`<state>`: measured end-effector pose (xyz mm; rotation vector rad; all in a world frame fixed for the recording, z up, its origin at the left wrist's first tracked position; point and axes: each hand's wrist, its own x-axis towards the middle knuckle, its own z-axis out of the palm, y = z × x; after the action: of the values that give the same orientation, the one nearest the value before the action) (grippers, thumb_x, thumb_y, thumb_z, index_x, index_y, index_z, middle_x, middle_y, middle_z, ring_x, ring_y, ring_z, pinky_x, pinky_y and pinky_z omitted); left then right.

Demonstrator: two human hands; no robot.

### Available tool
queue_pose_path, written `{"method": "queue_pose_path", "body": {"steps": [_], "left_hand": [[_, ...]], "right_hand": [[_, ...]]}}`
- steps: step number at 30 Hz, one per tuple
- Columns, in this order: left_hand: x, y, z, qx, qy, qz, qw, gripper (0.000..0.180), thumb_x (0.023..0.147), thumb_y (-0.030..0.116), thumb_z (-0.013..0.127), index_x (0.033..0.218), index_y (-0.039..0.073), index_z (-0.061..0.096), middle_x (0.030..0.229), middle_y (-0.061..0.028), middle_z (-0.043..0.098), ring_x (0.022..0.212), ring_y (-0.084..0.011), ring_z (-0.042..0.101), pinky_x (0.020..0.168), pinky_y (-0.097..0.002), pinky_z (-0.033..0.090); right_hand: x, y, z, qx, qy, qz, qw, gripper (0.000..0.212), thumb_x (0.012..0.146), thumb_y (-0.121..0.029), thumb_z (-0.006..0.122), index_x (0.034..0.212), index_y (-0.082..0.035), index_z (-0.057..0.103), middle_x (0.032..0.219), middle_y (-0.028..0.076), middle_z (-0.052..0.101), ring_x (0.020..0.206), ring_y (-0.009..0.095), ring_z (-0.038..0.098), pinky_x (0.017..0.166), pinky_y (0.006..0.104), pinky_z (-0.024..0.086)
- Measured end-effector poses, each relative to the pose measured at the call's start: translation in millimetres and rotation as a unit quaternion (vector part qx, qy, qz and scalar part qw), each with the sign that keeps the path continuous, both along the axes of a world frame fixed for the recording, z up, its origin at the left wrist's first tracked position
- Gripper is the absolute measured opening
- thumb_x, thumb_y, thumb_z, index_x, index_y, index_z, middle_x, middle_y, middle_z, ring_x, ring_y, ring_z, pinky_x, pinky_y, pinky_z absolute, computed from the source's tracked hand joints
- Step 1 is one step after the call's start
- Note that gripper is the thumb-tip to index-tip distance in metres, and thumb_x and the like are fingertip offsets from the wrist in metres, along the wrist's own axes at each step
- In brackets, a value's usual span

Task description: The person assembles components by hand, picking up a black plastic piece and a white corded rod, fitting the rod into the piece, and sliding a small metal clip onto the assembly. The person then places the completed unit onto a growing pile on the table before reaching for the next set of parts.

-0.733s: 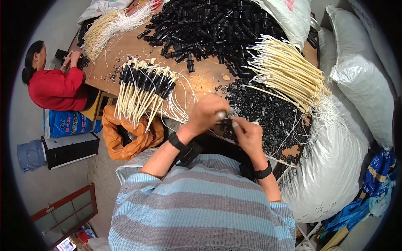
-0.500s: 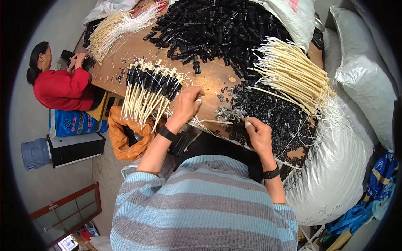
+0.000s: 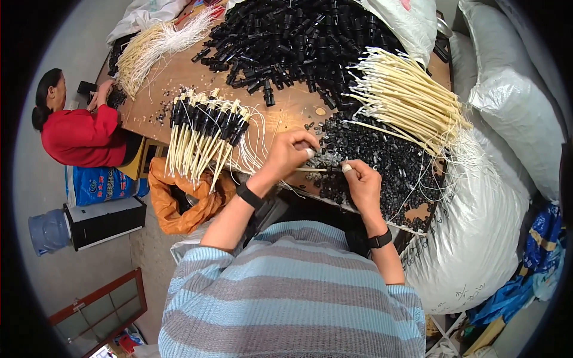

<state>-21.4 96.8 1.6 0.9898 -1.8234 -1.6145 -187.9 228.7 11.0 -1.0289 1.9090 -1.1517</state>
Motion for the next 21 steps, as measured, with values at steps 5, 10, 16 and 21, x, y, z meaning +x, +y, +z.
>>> {"method": "queue_pose_path", "body": {"steps": [5, 10, 16, 21], "left_hand": [[-28.2, 34.4, 18.0, 0.192, 0.156, -0.001, 0.969, 0.020, 0.078, -0.011, 0.059, 0.092, 0.001, 0.066, 0.094, 0.0012, 0.059, 0.085, -0.0055, 0.057, 0.080, -0.0187, 0.047], [-25.7, 32.7, 5.1, 0.073, 0.133, -0.052, 0.987, 0.020, 0.080, -0.010, 0.058, 0.095, 0.000, 0.065, 0.096, 0.0015, 0.059, 0.088, -0.0069, 0.057, 0.079, -0.0186, 0.046], [-28.9, 42.9, 19.2, 0.138, 0.065, 0.024, 0.988, 0.016, 0.079, -0.009, 0.062, 0.092, -0.001, 0.067, 0.086, 0.0009, 0.062, 0.077, -0.0052, 0.058, 0.072, -0.0176, 0.047], [-29.5, 41.5, 5.2, 0.097, 0.042, 0.019, 0.994, 0.011, 0.079, -0.006, 0.066, 0.089, -0.001, 0.066, 0.082, 0.0004, 0.066, 0.070, -0.0038, 0.058, 0.064, -0.0179, 0.046]], "right_hand": [[5.2, -3.1, -7.3, -0.041, 0.105, 0.007, 0.994, 0.008, 0.087, -0.009, 0.066, 0.092, -0.005, 0.070, 0.055, 0.000, 0.049, 0.049, 0.006, 0.042, 0.047, 0.0245, 0.033], [9.3, -0.8, -4.1, -0.093, 0.232, -0.001, 0.968, 0.007, 0.084, -0.011, 0.065, 0.090, -0.009, 0.068, 0.062, 0.010, 0.060, 0.053, 0.024, 0.059, 0.049, 0.0344, 0.043], [15.2, 1.1, -4.7, -0.113, 0.328, 0.011, 0.938, 0.009, 0.083, -0.014, 0.064, 0.091, -0.012, 0.067, 0.072, 0.010, 0.065, 0.059, 0.029, 0.063, 0.050, 0.0361, 0.048], [16.9, 2.2, -2.1, -0.102, 0.336, 0.028, 0.936, 0.009, 0.084, -0.014, 0.064, 0.092, -0.011, 0.068, 0.075, 0.010, 0.066, 0.060, 0.029, 0.063, 0.051, 0.0338, 0.048]]}}
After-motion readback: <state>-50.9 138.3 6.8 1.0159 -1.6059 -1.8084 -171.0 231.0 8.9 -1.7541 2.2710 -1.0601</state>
